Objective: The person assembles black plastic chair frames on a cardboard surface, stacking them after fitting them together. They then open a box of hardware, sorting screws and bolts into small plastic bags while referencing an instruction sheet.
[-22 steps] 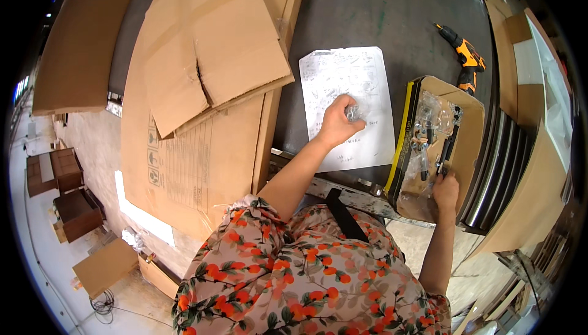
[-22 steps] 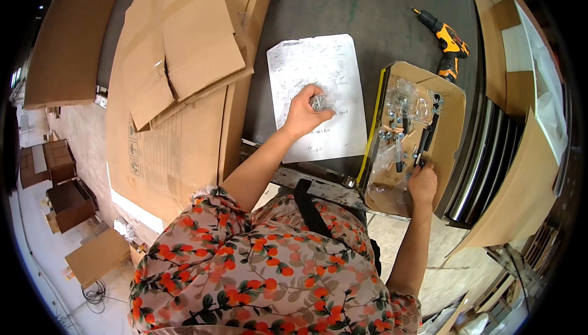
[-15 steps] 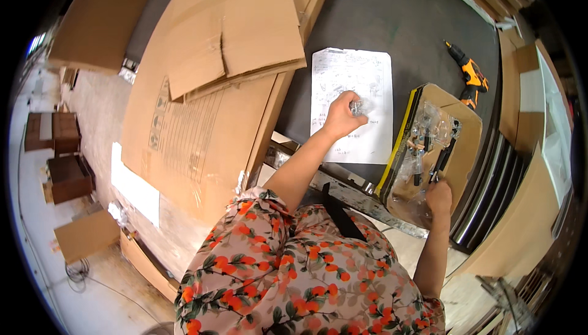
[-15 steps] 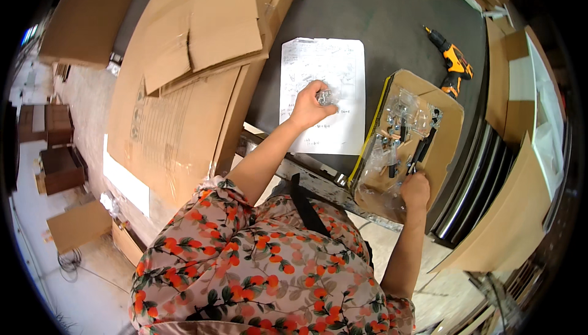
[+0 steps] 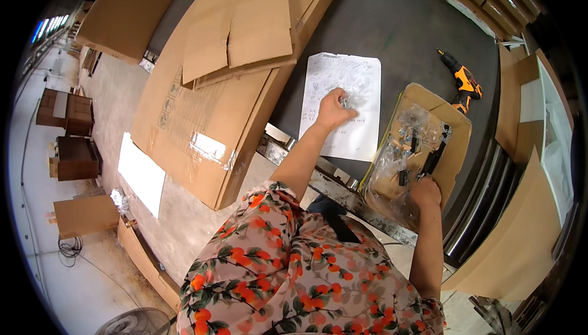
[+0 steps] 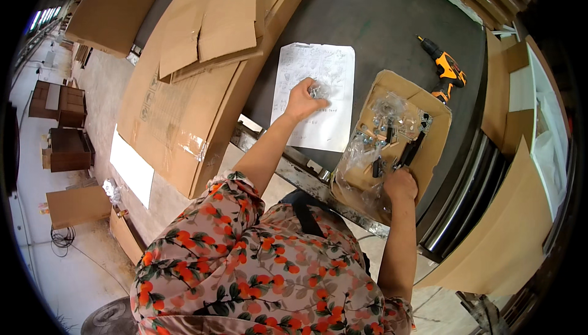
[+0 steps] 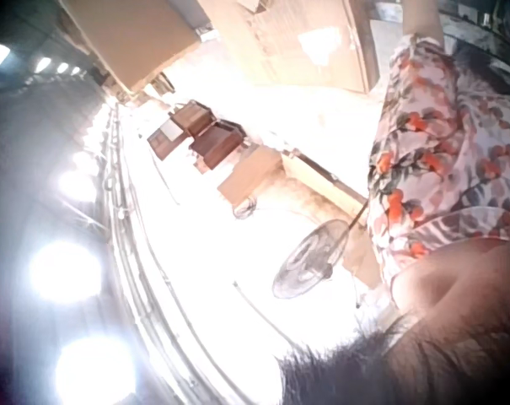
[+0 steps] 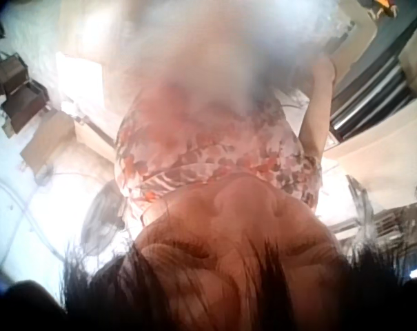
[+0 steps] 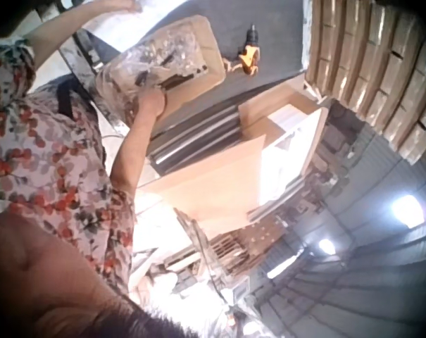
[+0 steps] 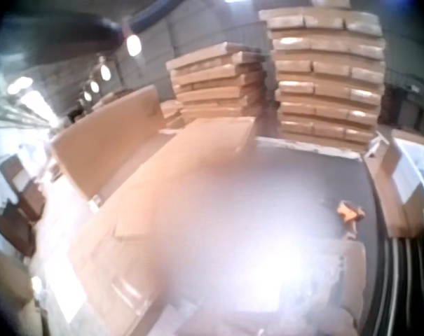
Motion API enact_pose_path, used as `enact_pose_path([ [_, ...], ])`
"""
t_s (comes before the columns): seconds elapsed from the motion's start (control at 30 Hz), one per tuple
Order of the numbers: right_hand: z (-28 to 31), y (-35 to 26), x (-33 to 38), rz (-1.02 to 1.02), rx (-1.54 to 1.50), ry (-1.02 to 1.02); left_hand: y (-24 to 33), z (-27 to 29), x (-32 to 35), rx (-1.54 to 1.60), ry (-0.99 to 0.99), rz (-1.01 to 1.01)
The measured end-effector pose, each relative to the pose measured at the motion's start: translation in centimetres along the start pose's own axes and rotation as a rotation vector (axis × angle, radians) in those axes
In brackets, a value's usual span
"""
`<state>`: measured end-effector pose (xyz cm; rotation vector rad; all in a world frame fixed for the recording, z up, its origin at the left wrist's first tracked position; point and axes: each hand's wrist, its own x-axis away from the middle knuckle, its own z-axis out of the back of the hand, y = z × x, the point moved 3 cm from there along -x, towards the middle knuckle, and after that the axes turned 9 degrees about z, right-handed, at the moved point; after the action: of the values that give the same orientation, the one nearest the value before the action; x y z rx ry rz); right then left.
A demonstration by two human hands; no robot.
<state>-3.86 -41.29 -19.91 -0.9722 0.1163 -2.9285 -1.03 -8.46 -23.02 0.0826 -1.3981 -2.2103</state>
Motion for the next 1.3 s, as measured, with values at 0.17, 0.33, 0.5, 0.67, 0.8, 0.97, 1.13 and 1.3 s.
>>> enact_pose_path([
  [0.17, 0.5, -0.4, 0.6, -0.043, 0.003, 0.026, -0.1, 0.0, 0.0, 0.018, -0.031, -0.048],
  [0.33, -0.1, 0.2, -0.1, -0.107, 0.026, 0.056, -0.5, -0.3, 0.2, 0.053, -0.055, -0.092],
  [0.5, 0.6, -1.1, 0.2, -0.16, 0.047, 0.027, -1.0, -0.1, 0.1, 0.092, -0.081, -0.223],
  [0.67, 1.0, -1.4, 0.4, -0.141, 0.099, -0.007, -0.7, 0.0, 0.3, 0.121, -0.114, -0.238],
  [0.8, 0.5, -1.0, -0.3, -0.132, 0.14, 0.009, -1.0, 0.1, 0.1, 0.153, -0.113, -0.285],
  [0.97, 0.0, -0.5, -0.2, -0.1, 0.122, 0.035, -1.1, 0.0, 0.0, 0.172, -0.119, -0.304],
  [1.13, 0.2, -0.7, -0.4, -0.075, 0.144, 0.026, -1.2, 0.0, -0.1, 0.183, -0.115, -0.34],
  [1.3, 0.5, -1.2, -0.1, -0.067, 0.166, 0.037, -1.0, 0.0, -0.1, 0.19, -0.108, -0.339],
])
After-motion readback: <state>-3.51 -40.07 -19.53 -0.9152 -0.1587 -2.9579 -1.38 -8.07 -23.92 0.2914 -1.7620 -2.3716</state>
